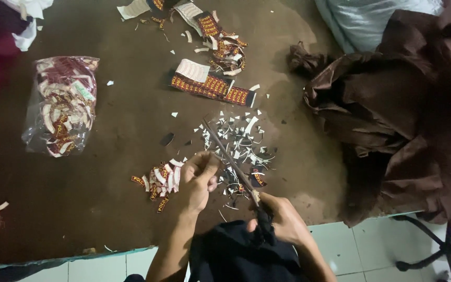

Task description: Trimming the excess fabric from the edges of small printed labels using scissors at a work table.

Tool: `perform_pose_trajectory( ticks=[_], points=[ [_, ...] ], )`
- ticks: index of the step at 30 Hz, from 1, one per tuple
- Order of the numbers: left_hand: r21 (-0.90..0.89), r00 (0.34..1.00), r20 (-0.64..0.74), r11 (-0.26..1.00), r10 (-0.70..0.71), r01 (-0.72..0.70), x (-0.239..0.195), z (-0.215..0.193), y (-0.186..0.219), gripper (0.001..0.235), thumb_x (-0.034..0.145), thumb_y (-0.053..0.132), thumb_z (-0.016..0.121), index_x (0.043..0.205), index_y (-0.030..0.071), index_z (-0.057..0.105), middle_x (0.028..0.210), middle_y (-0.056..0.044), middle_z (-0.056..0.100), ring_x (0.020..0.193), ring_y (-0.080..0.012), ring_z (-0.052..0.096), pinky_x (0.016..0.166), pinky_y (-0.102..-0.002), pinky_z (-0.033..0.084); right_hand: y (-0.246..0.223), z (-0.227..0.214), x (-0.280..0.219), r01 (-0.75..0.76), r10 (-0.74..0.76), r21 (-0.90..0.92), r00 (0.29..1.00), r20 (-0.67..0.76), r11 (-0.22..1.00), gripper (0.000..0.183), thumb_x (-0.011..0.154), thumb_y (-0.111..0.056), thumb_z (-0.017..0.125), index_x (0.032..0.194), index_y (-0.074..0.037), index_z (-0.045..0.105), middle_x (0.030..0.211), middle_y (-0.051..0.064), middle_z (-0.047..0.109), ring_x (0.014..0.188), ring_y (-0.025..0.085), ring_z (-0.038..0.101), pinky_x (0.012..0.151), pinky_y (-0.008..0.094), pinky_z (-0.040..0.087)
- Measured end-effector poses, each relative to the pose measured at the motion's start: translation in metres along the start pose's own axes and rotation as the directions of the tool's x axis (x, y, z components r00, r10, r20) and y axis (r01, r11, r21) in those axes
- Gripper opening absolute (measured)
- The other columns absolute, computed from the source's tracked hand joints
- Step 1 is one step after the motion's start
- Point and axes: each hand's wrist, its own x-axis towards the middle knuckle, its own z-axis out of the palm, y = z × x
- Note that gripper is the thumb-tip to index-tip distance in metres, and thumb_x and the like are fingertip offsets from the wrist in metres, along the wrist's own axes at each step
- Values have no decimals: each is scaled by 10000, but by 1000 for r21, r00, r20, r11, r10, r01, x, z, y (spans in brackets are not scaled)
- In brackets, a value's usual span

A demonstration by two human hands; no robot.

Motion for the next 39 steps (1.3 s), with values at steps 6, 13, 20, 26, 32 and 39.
perform_pose_trajectory(
  ticks=[6, 13, 20, 26, 32, 39],
  points=[
    [116, 984, -1, 977, 179, -177, 0, 0, -3, 101, 906, 125, 769, 965, 44, 773, 765, -32, 718, 584, -90, 508, 460, -208, 414, -8, 0, -1, 20, -20, 49, 1000, -1, 999, 588, 687, -686, 737, 855, -125, 695, 738, -34, 703, 642, 101, 618, 583, 297, 463],
    [78, 994, -6, 991, 108, -107, -3, 8, 9, 116, 975, 131, 669, 988, 20, 699, 820, -91, 718, 579, -198, 650, 537, -311, 590, -7, -3, -3, -44, 46, 89, 999, -21, 995, 609, 646, -664, 729, 926, -123, 739, 780, -24, 720, 695, 97, 621, 635, 277, 494],
    [158, 984, -118, 981, 132, -113, 1, 6, -3, 107, 1032, 198, 565, 980, 121, 620, 732, 32, 501, 652, -99, 421, 605, -232, 372, -7, -4, -5, -65, 67, 69, 997, -30, 996, 623, 656, -700, 706, 917, -134, 727, 759, -31, 685, 688, 104, 604, 626, 288, 460],
    [101, 981, -193, 995, 28, -9, 2, -5, -12, 76, 956, 106, 633, 1014, 81, 676, 784, 8, 571, 573, -63, 417, 446, -190, 334, -5, -3, -5, -44, 48, 73, 998, -45, 996, 554, 684, -623, 735, 923, -124, 735, 767, -34, 699, 699, 92, 610, 641, 278, 485],
    [65, 997, 35, 995, 73, -75, -1, -4, -6, 52, 971, 103, 654, 961, 53, 652, 820, -62, 636, 575, -76, 469, 421, -190, 395, -5, -1, -5, -53, 56, 120, 998, -21, 991, 594, 672, -648, 747, 931, -113, 729, 783, -31, 690, 718, 89, 600, 644, 268, 462],
    [180, 984, 53, 968, 169, -176, -7, 17, 10, 103, 894, 94, 742, 968, 25, 761, 902, -127, 804, 872, -237, 780, 879, -362, 659, -8, -3, -6, -35, 40, 84, 997, -62, 996, 491, 704, -594, 747, 899, -145, 716, 715, -34, 617, 651, 111, 525, 617, 285, 429]
  ],
)
